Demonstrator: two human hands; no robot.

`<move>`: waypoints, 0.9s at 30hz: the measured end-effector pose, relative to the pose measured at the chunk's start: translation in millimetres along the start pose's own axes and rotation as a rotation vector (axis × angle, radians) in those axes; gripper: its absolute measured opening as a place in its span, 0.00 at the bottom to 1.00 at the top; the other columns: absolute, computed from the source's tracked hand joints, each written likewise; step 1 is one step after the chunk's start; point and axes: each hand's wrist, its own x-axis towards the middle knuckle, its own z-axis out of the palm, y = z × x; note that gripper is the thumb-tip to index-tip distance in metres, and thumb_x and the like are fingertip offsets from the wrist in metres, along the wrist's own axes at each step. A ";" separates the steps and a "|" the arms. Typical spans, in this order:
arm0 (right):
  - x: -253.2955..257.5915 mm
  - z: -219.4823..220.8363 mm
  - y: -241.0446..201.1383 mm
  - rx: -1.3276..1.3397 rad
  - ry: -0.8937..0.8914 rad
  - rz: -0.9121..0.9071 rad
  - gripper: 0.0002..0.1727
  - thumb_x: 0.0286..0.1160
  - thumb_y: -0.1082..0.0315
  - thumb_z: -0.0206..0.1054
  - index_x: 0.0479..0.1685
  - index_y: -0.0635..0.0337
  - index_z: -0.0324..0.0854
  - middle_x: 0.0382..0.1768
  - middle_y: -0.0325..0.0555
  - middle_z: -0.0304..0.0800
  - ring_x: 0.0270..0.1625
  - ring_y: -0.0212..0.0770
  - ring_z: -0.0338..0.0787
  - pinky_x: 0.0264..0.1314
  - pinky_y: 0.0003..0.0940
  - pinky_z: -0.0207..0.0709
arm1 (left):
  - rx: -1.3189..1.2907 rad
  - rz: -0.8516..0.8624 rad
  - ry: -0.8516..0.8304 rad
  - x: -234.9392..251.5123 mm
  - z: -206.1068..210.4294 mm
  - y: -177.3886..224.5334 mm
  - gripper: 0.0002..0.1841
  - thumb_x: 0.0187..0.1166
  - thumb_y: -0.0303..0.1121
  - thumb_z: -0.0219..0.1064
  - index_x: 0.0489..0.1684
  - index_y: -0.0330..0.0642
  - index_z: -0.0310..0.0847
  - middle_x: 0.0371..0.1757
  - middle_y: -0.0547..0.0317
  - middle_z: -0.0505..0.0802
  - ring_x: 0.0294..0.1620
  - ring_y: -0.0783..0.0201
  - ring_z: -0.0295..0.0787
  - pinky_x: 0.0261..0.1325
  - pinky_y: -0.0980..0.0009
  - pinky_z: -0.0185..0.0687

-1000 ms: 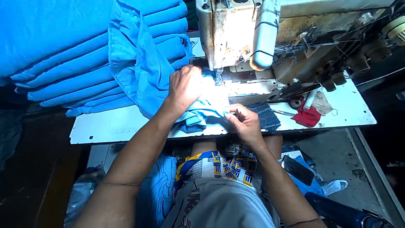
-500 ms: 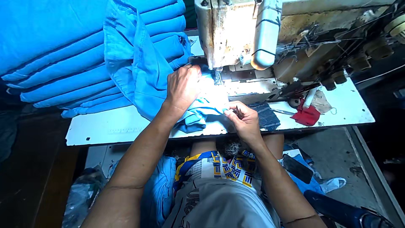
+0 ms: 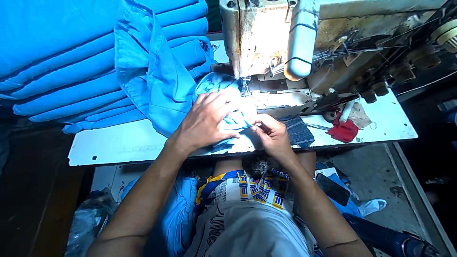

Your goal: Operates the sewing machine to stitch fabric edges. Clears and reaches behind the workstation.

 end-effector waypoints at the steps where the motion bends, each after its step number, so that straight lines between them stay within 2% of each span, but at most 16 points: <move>1: -0.7 0.2 2.3 -0.042 -0.014 -0.043 0.07 0.78 0.76 0.68 0.49 0.61 0.89 0.50 0.43 0.91 0.46 0.33 0.90 0.49 0.31 0.89 | 0.043 0.019 -0.011 -7.8 4.1 1.6 0.30 0.67 0.57 0.74 0.64 0.47 0.88 0.64 0.52 0.88 0.70 0.48 0.80 0.73 0.46 0.69; 3: 0.3 1.5 6.2 -0.128 -0.036 -0.118 0.08 0.77 0.76 0.68 0.49 0.61 0.89 0.53 0.43 0.91 0.54 0.34 0.91 0.57 0.34 0.90 | 0.098 0.037 0.003 -16.1 4.6 4.1 0.21 0.66 0.41 0.73 0.58 0.44 0.90 0.57 0.51 0.89 0.64 0.45 0.82 0.69 0.45 0.70; 6: 1.3 1.9 8.6 -0.240 -0.048 -0.179 0.10 0.77 0.77 0.67 0.52 0.59 0.90 0.54 0.43 0.92 0.55 0.36 0.92 0.57 0.36 0.90 | 0.178 0.066 -0.033 -20.2 -11.3 13.3 0.12 0.74 0.32 0.67 0.52 0.42 0.90 0.47 0.52 0.92 0.55 0.48 0.87 0.66 0.45 0.72; 8: 0.6 1.9 6.7 -0.242 -0.046 -0.182 0.12 0.76 0.79 0.66 0.52 0.60 0.89 0.53 0.44 0.91 0.54 0.36 0.92 0.55 0.36 0.90 | 0.219 0.054 -0.091 -24.4 -23.0 14.7 0.11 0.74 0.32 0.67 0.50 0.41 0.88 0.43 0.52 0.91 0.50 0.48 0.88 0.60 0.45 0.73; 10: -1.2 1.2 5.5 -0.202 -0.039 -0.169 0.11 0.76 0.79 0.66 0.52 0.61 0.89 0.53 0.45 0.91 0.53 0.36 0.92 0.55 0.35 0.90 | 0.231 0.017 -0.152 -29.8 -38.9 15.6 0.11 0.71 0.33 0.73 0.48 0.41 0.88 0.39 0.53 0.91 0.43 0.49 0.88 0.56 0.45 0.74; 13: -5.0 -2.4 0.3 -0.129 -0.078 -0.152 0.09 0.78 0.77 0.67 0.51 0.62 0.88 0.51 0.44 0.90 0.52 0.34 0.90 0.55 0.33 0.89 | 0.148 0.046 -0.137 -39.9 -57.4 24.7 0.08 0.72 0.38 0.71 0.36 0.44 0.87 0.32 0.57 0.88 0.38 0.54 0.87 0.56 0.47 0.74; 15: -9.0 -4.2 -8.1 -0.080 -0.150 -0.154 0.10 0.78 0.77 0.66 0.52 0.60 0.88 0.50 0.43 0.90 0.50 0.34 0.90 0.53 0.34 0.89 | -0.005 0.135 -0.070 -44.6 -56.9 38.0 0.10 0.74 0.40 0.68 0.30 0.45 0.87 0.33 0.60 0.89 0.44 0.57 0.88 0.63 0.48 0.75; 17: -15.2 -4.9 -16.6 -0.006 -0.201 -0.188 0.12 0.77 0.79 0.66 0.54 0.60 0.89 0.53 0.44 0.91 0.55 0.37 0.91 0.58 0.37 0.90 | -0.148 0.213 0.046 -45.6 -44.9 51.8 0.09 0.74 0.37 0.69 0.26 0.44 0.87 0.36 0.59 0.91 0.49 0.57 0.88 0.70 0.48 0.75; 18: -18.8 -5.0 -20.2 0.030 -0.201 -0.216 0.12 0.76 0.80 0.66 0.53 0.62 0.90 0.54 0.46 0.92 0.57 0.38 0.91 0.60 0.38 0.90 | -0.212 0.217 0.150 -45.9 -33.6 57.4 0.08 0.71 0.35 0.72 0.24 0.44 0.86 0.38 0.58 0.91 0.51 0.57 0.88 0.70 0.49 0.76; 19: -22.5 -5.1 -23.1 0.056 -0.185 -0.241 0.12 0.76 0.80 0.66 0.52 0.63 0.90 0.54 0.47 0.92 0.58 0.39 0.91 0.61 0.39 0.89 | -0.254 0.194 0.264 -46.6 -19.0 61.3 0.09 0.69 0.35 0.76 0.24 0.44 0.85 0.43 0.56 0.91 0.56 0.55 0.87 0.72 0.48 0.76; 20: -26.4 -5.8 -25.1 0.070 -0.160 -0.256 0.11 0.76 0.80 0.67 0.52 0.64 0.90 0.54 0.48 0.92 0.58 0.39 0.92 0.61 0.38 0.90 | -0.247 0.156 0.349 -47.3 -2.9 62.7 0.11 0.67 0.40 0.81 0.30 0.46 0.86 0.51 0.55 0.90 0.64 0.53 0.84 0.76 0.46 0.73; 22: -33.8 -7.5 -25.0 0.070 -0.102 -0.262 0.12 0.76 0.81 0.67 0.53 0.65 0.90 0.55 0.49 0.93 0.58 0.39 0.93 0.61 0.37 0.91 | -0.124 0.121 0.364 -48.0 28.9 55.2 0.26 0.65 0.54 0.82 0.58 0.52 0.88 0.71 0.52 0.85 0.79 0.48 0.74 0.88 0.36 0.55; 23: -37.2 -8.3 -23.6 0.063 -0.082 -0.255 0.12 0.76 0.81 0.66 0.53 0.65 0.90 0.55 0.50 0.94 0.57 0.39 0.93 0.61 0.36 0.90 | -0.045 0.131 0.318 -48.3 42.7 46.8 0.31 0.68 0.55 0.79 0.70 0.56 0.84 0.77 0.51 0.82 0.83 0.45 0.71 0.89 0.30 0.45; 24: -40.6 -8.8 -21.7 0.056 -0.066 -0.241 0.12 0.76 0.81 0.65 0.53 0.66 0.91 0.55 0.51 0.94 0.58 0.39 0.94 0.61 0.36 0.91 | 0.030 0.142 0.268 -49.0 54.1 37.3 0.31 0.70 0.49 0.75 0.77 0.57 0.80 0.79 0.51 0.81 0.85 0.43 0.69 0.89 0.25 0.40; 25: -43.9 -9.1 -19.3 0.048 -0.054 -0.223 0.12 0.76 0.82 0.65 0.52 0.66 0.91 0.56 0.51 0.94 0.58 0.40 0.94 0.60 0.36 0.91 | 0.091 0.142 0.245 -49.6 62.0 28.1 0.28 0.73 0.41 0.71 0.78 0.57 0.80 0.78 0.53 0.83 0.83 0.42 0.72 0.87 0.23 0.39; 27: -49.4 -8.9 -13.2 0.042 -0.028 -0.177 0.12 0.75 0.82 0.65 0.51 0.67 0.91 0.55 0.51 0.94 0.56 0.39 0.94 0.60 0.35 0.91 | 0.156 0.130 0.264 -49.8 63.2 13.9 0.21 0.76 0.30 0.66 0.68 0.52 0.88 0.69 0.55 0.90 0.75 0.42 0.79 0.85 0.23 0.42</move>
